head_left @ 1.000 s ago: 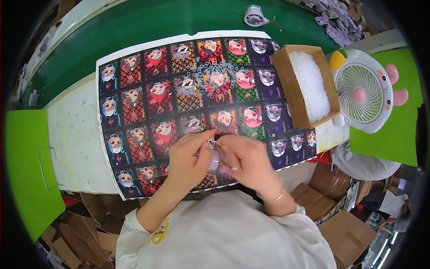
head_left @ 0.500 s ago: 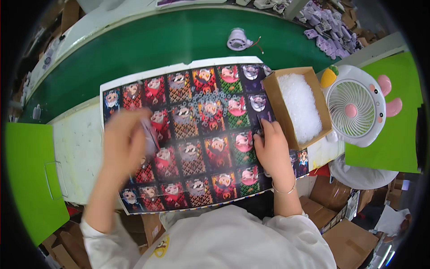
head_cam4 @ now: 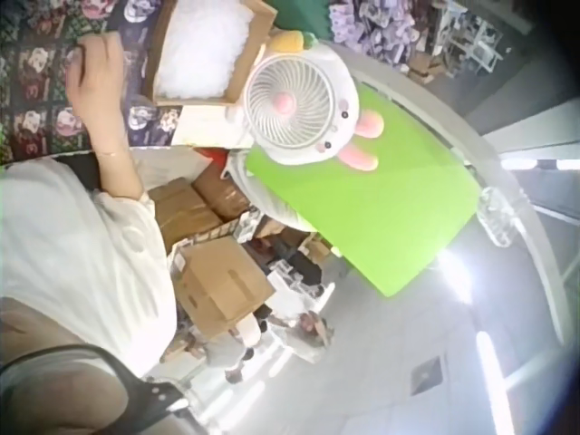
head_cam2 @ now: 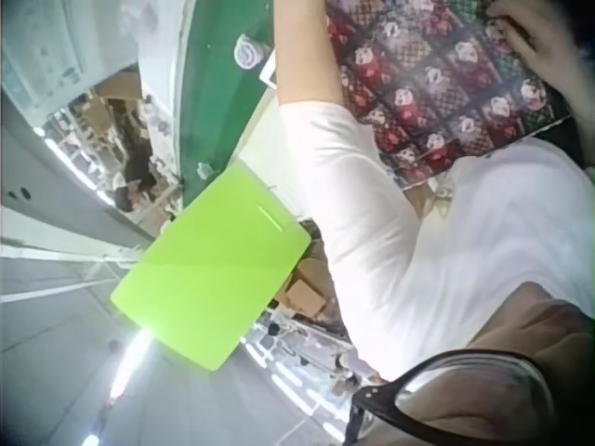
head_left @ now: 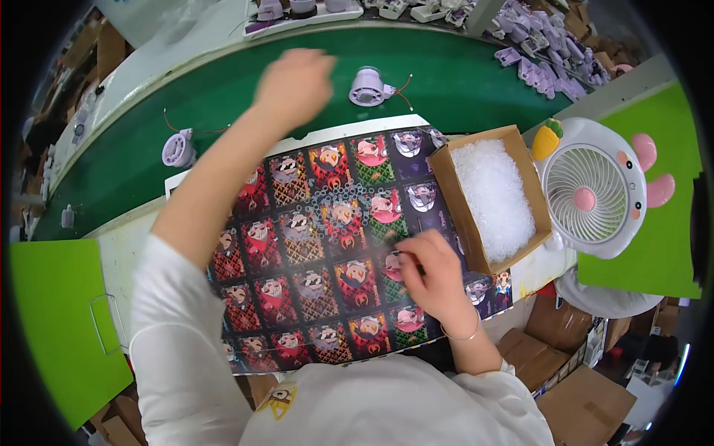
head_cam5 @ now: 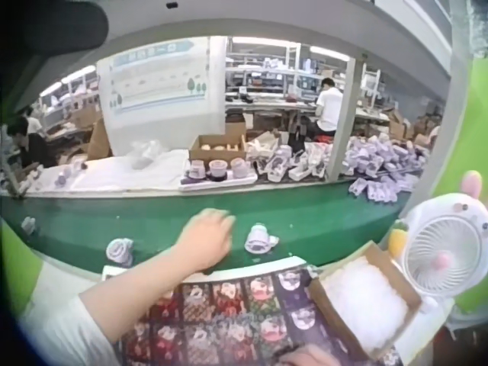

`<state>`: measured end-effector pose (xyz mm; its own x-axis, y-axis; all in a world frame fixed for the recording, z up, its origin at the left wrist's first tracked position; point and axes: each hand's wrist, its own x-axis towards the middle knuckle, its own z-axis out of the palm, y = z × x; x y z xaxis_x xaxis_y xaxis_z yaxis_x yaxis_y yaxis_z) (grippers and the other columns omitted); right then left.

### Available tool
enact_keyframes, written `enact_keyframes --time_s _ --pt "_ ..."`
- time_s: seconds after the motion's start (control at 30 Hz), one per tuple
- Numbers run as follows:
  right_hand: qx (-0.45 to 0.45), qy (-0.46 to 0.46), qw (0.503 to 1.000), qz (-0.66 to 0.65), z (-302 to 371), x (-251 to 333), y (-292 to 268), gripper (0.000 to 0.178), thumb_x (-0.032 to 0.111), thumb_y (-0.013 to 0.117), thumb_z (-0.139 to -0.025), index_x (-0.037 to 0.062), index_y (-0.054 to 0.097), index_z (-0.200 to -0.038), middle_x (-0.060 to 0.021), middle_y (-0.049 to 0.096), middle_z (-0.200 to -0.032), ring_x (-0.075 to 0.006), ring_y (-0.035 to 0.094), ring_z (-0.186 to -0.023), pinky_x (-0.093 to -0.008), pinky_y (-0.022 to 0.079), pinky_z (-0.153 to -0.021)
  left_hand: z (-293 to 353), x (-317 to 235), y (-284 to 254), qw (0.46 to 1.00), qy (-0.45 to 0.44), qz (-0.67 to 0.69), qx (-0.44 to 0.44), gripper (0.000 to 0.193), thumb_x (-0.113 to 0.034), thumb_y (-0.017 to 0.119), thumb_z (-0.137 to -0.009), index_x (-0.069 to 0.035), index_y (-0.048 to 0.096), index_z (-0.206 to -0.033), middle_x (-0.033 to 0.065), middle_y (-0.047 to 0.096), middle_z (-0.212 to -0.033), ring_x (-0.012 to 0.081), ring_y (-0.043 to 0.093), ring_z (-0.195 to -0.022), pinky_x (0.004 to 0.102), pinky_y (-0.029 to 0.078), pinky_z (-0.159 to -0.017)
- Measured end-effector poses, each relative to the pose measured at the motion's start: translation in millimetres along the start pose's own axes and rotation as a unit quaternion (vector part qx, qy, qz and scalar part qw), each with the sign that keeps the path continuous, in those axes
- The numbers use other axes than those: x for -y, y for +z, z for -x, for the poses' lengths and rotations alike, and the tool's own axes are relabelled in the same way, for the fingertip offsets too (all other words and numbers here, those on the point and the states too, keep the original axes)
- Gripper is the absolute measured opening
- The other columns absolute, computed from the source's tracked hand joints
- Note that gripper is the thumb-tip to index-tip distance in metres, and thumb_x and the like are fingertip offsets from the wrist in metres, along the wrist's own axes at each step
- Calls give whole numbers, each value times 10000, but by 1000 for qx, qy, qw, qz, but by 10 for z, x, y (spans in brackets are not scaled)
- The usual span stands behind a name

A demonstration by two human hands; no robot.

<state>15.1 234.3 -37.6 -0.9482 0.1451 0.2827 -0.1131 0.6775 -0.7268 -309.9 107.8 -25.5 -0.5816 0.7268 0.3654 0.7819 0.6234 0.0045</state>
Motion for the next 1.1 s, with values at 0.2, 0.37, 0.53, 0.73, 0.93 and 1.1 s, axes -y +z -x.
enact_keyframes --time_s 0.2,0.37,0.53,0.73,0.93,1.1 --pt "96 -28 994 51 -277 98 363 215 0 630 -803 2 600 -1016 -157 540 -908 -344 593 -849 -427 507 -732 -402 -931 468 960 203 -160 111 145 -174 623 -837 -124 744 -899 53 694 -994 240 644 -1064 459 527 -877" --pt "117 -63 980 149 -339 21 539 203 -21 599 -765 -8 568 -965 -159 531 -897 -339 585 -848 -421 513 -729 -369 -337 119 998 51 29 19 156 -143 582 -875 -81 706 -945 147 721 -958 340 702 -910 481 577 -738" --pt "126 -62 979 151 -317 -40 495 168 -17 596 -774 -2 541 -932 -165 535 -907 -344 594 -852 -433 515 -732 537 -145 -627 904 -171 388 -52 263 -213 469 -1035 -24 640 -970 80 659 -787 165 645 -684 293 525 -680" --pt "88 -76 992 47 -299 3 394 100 46 636 -870 -8 566 -915 -158 563 -839 -310 619 -772 -405 506 -675 1817 -730 -1256 882 -141 449 -27 426 -306 407 -1068 -18 625 -840 69 610 -728 155 594 -631 294 463 -608" --pt "317 28 895 -311 107 417 197 72 28 695 -847 11 649 -900 -44 623 -735 -105 590 -666 -271 488 -603 2744 -1246 -1147 740 -216 635 41 483 -366 395 -1078 -8 596 -823 49 607 -755 136 577 -617 276 467 -576" --pt "360 91 865 -336 327 480 153 68 -9 675 -846 3 652 -909 -44 632 -785 -93 604 -653 -258 485 -572 2832 -1483 -1191 778 -163 601 87 206 -189 535 -1018 -24 597 -911 113 616 -789 234 612 -627 340 502 -600"
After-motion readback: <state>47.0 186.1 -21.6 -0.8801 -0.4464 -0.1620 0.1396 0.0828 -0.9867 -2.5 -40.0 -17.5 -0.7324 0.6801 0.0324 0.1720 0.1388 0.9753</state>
